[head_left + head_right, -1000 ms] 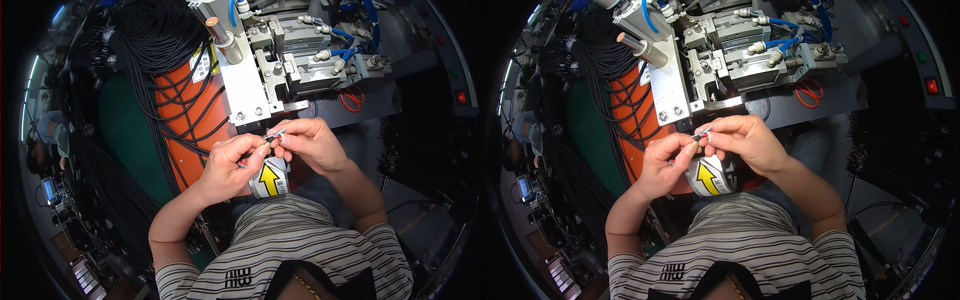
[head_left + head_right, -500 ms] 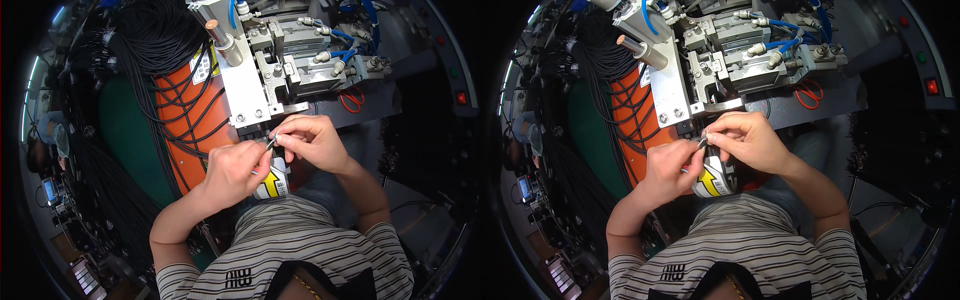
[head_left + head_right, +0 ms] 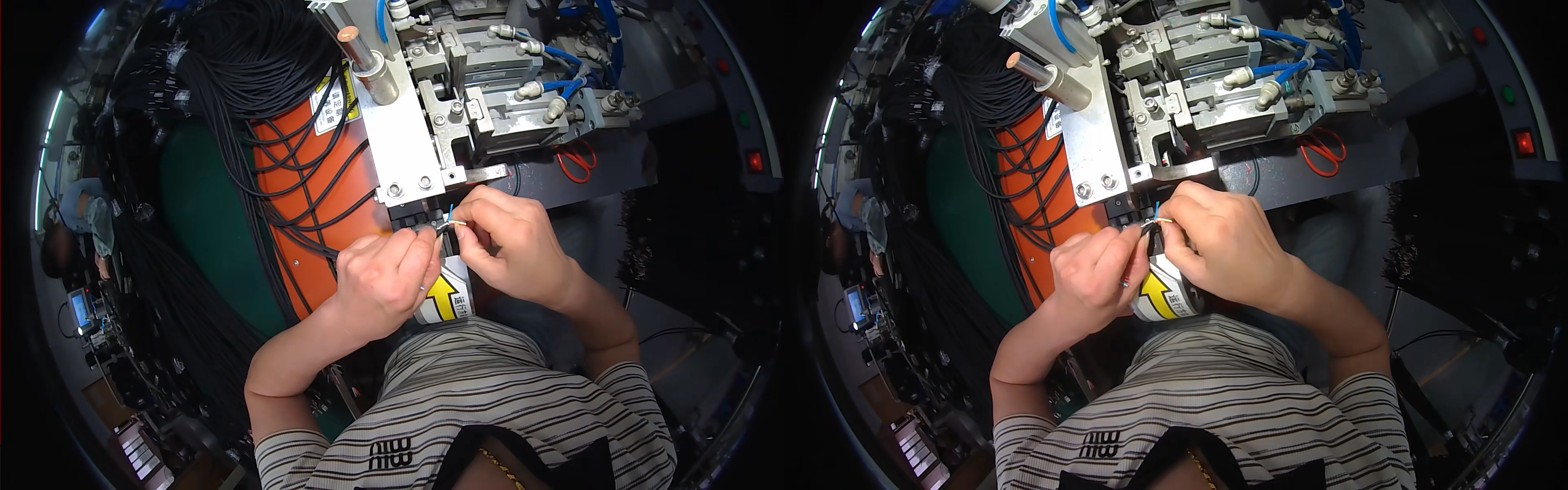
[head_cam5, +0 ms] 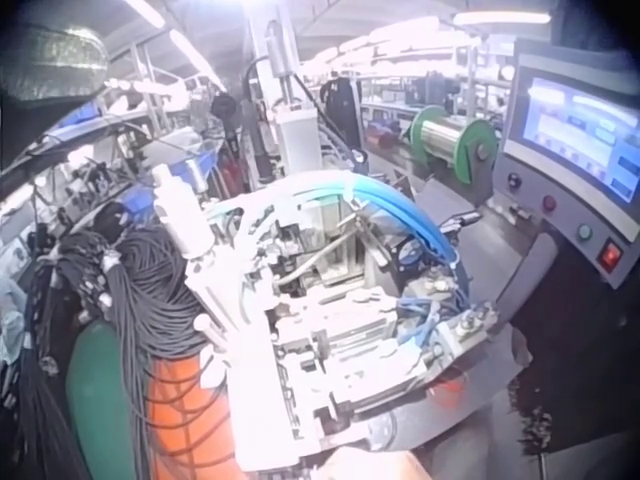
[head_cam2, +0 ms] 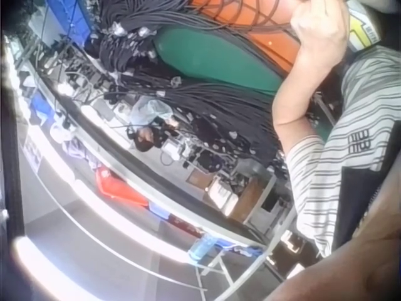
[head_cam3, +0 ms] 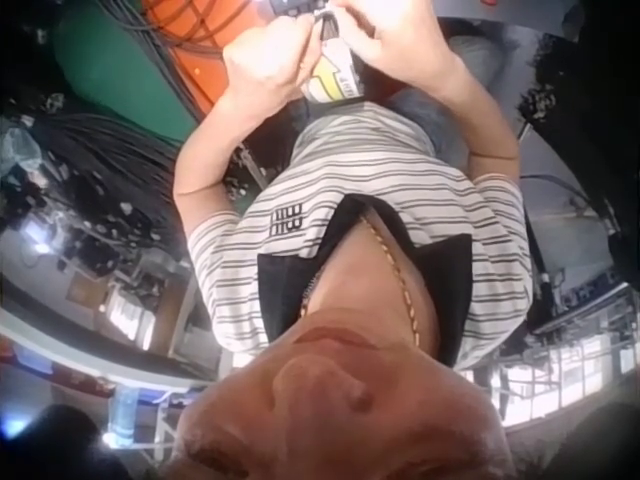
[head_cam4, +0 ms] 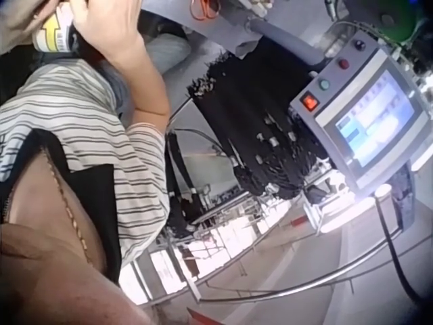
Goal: Assembling and connecting wires using a specialized crimping or processing machine on a production floor.
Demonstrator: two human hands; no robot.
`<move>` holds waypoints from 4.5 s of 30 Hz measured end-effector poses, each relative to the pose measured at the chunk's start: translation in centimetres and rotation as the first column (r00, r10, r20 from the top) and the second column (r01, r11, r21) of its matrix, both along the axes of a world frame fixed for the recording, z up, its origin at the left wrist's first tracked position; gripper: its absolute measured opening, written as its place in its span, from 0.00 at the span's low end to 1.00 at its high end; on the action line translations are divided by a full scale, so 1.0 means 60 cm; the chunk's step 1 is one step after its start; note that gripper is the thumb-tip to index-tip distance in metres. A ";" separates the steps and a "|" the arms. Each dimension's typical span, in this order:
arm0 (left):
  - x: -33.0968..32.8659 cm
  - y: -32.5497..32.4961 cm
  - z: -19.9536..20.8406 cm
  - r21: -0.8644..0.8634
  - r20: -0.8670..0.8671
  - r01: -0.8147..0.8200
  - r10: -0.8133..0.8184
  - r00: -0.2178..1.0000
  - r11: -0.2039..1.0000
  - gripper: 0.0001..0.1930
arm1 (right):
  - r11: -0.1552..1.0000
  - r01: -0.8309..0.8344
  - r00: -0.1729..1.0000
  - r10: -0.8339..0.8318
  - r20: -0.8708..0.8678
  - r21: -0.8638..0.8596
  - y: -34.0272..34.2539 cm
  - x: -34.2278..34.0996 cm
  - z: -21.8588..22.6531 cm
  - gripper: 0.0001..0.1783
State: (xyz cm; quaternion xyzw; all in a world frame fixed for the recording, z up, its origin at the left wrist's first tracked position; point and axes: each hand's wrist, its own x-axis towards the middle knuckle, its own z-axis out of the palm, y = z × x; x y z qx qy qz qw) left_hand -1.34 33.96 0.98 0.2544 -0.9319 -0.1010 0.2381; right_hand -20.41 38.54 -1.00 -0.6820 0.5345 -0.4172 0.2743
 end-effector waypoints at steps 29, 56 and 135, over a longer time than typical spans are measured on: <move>0.011 -0.027 -0.003 0.668 -0.264 0.166 0.023 0.964 0.726 0.05 | 0.823 -0.447 0.614 -0.002 0.789 0.350 -0.020 -0.043 -0.009 0.07; 0.012 -0.006 -0.005 0.244 0.011 0.019 -0.022 1.000 0.970 0.29 | 0.993 0.063 0.984 -0.079 -0.157 -0.102 0.003 -0.001 -0.018 0.03; 0.013 -0.006 -0.002 0.277 -0.239 0.062 0.006 0.971 0.959 0.11 | 0.824 -0.397 0.389 -0.249 0.887 0.405 0.007 0.011 -0.017 0.08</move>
